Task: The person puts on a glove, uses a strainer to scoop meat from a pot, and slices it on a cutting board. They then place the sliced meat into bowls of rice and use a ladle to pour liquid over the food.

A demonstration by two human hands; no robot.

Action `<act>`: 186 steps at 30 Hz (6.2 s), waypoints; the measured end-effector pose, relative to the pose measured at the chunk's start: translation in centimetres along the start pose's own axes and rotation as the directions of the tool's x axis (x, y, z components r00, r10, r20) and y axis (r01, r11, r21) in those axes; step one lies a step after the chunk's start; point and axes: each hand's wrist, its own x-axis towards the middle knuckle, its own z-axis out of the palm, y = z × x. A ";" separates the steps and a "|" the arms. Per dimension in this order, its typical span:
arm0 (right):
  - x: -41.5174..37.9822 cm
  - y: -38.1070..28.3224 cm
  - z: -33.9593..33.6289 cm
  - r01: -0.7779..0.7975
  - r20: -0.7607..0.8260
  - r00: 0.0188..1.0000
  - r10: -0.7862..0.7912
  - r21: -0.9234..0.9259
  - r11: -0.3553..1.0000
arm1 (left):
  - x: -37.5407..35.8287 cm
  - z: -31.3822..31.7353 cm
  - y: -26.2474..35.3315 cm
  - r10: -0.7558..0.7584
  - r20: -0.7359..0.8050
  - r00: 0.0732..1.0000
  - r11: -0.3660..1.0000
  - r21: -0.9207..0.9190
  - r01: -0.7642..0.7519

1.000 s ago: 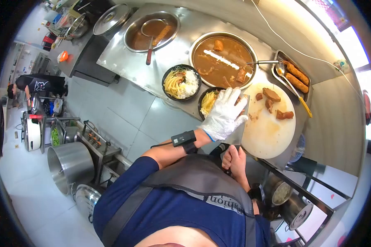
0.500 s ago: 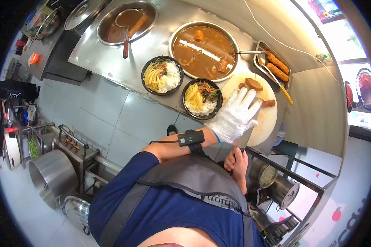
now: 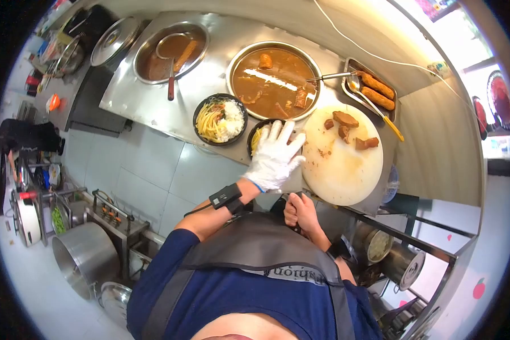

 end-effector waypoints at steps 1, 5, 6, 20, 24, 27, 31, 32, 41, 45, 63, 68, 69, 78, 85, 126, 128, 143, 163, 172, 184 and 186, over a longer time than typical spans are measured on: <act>0.2 0.0 0.1 -0.023 0.008 1.000 0.023 0.002 1.000 | 0.0 0.3 -0.4 0.018 0.011 1.000 1.000 -0.001 -0.018; 0.6 0.4 -0.5 -0.062 0.055 0.997 0.058 0.084 0.994 | 0.4 1.4 -0.7 0.009 0.093 0.996 1.000 0.014 -0.010; 0.5 0.1 -0.5 -0.054 0.053 0.997 0.049 0.097 0.994 | 0.4 1.8 -0.9 0.002 0.075 0.997 0.999 0.032 -0.005; -4.8 -1.9 -7.2 0.099 -0.199 0.977 -0.073 0.129 0.987 | 1.7 2.4 0.3 -0.104 0.103 0.989 0.976 0.199 0.082; -6.7 -3.9 -9.9 0.244 -0.305 0.933 -0.191 0.146 0.959 | 1.2 4.0 0.0 -0.162 0.218 0.963 0.937 0.339 0.081; -7.7 -4.1 -12.7 0.306 -0.361 0.904 -0.229 0.175 0.936 | 3.5 3.2 1.7 -0.144 0.190 0.971 0.931 0.357 0.068; -7.9 -3.6 -15.9 0.318 -0.404 0.887 -0.224 0.182 0.930 | 8.5 3.6 5.9 -0.009 0.164 0.986 0.979 0.204 -0.025; -7.8 -3.5 -16.6 0.305 -0.408 0.889 -0.210 0.184 0.934 | 9.7 4.4 6.7 0.079 0.055 0.995 0.979 0.184 -0.088; -7.7 -3.4 -19.8 0.226 -0.389 0.908 -0.154 0.148 0.963 | 16.6 14.6 6.4 0.127 -0.018 0.992 0.985 0.119 -0.124; -8.2 -3.9 -21.5 0.200 -0.396 0.907 -0.145 0.101 0.975 | 17.6 17.7 5.2 0.035 0.228 0.973 0.968 0.236 -0.090; -7.0 -7.6 -24.9 0.251 -0.386 0.854 -0.349 -0.282 0.926 | 16.5 18.6 9.4 0.395 0.193 0.898 0.913 0.020 -0.407; -7.6 -7.0 -25.3 0.183 -0.431 0.819 -0.378 -0.428 0.885 | 16.3 19.0 10.1 0.244 0.431 0.869 0.956 0.045 -0.290; -7.5 -6.0 -26.0 0.183 -0.418 0.773 -0.478 -0.574 0.798 | 16.4 18.3 10.3 0.162 0.481 0.862 0.969 0.086 -0.230; -8.3 -7.1 -24.3 0.084 -0.279 0.707 -0.650 -0.879 0.469 | 14.5 17.8 9.9 0.337 0.197 0.921 0.928 0.098 -0.360; -7.1 -6.8 -24.6 0.097 -0.211 0.698 -0.684 -0.919 0.382 | 14.5 18.3 11.9 0.021 0.550 0.835 0.986 0.124 -0.107; -8.3 -7.2 -25.6 0.143 -0.239 0.832 -0.501 -0.779 0.610 | 8.0 18.2 12.9 0.022 0.333 0.943 0.987 0.142 -0.073; -8.2 -7.1 -26.0 0.138 -0.245 0.834 -0.495 -0.776 0.615 | 8.3 18.2 13.1 0.096 0.281 0.955 0.986 0.103 -0.130; -8.4 -6.7 -24.2 0.191 -0.193 0.782 -0.593 -0.832 0.521 | 9.6 18.3 12.5 0.105 0.436 0.894 0.958 0.198 -0.209; -5.2 -5.4 -17.1 0.074 -0.055 0.743 -0.667 -0.984 0.163 | 1.1 12.8 8.7 -0.025 0.131 0.991 0.994 0.111 0.010; -4.0 -4.6 -17.4 0.256 0.082 0.692 -0.718 -0.957 0.137 | 0.3 8.5 8.9 -0.082 -0.113 0.990 0.976 0.194 0.103; -3.9 -3.1 -16.1 0.055 0.012 0.726 -0.687 -0.998 0.040 | 0.6 7.4 8.6 -0.066 -0.049 0.997 0.997 -0.048 0.064; -4.4 -3.9 -15.2 0.064 -0.026 0.687 -0.727 -0.993 0.095 | 0.2 7.9 7.9 -0.049 -0.069 0.996 0.997 -0.070 0.044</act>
